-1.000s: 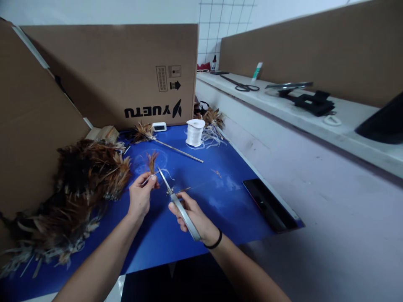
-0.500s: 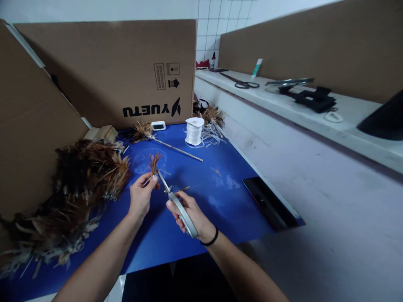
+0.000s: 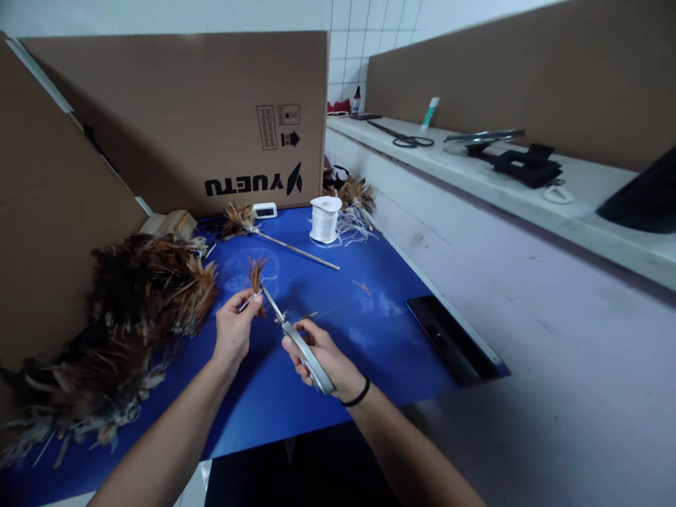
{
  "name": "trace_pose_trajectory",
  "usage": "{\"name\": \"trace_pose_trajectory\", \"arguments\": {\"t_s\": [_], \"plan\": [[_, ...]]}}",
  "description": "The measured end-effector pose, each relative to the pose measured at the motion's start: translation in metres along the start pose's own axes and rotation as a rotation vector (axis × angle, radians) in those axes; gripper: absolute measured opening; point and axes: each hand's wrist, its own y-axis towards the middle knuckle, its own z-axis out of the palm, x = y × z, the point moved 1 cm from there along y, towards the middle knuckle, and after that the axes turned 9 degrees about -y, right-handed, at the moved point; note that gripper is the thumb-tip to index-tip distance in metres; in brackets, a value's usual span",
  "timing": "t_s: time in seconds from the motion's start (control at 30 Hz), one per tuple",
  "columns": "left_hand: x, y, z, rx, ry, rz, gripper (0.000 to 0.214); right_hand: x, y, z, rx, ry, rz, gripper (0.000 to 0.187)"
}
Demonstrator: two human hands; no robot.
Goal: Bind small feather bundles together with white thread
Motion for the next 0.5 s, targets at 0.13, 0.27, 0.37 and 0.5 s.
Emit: {"name": "trace_pose_trajectory", "arguments": {"t_s": [0.13,0.27,0.37,0.5], "plan": [[-0.0004,0.0001,-0.0002,0.021,0.026,0.004,0.027,-0.002,0.0018,-0.0029,0.034,0.113,0.005,0.048],[-0.001,-0.0003,0.0003,0.028,0.019,0.0,0.027,-0.0015,0.0027,-0.0039,0.054,0.137,0.014,0.051],[-0.0004,-0.0008,0.0003,0.033,0.008,-0.015,0.029,-0.0008,0.0032,-0.0028,0.048,0.128,0.021,0.049],[0.0003,-0.0014,0.0001,0.049,-0.007,-0.029,0.03,-0.0017,0.0052,-0.0012,0.04,0.123,0.014,0.046]]}}
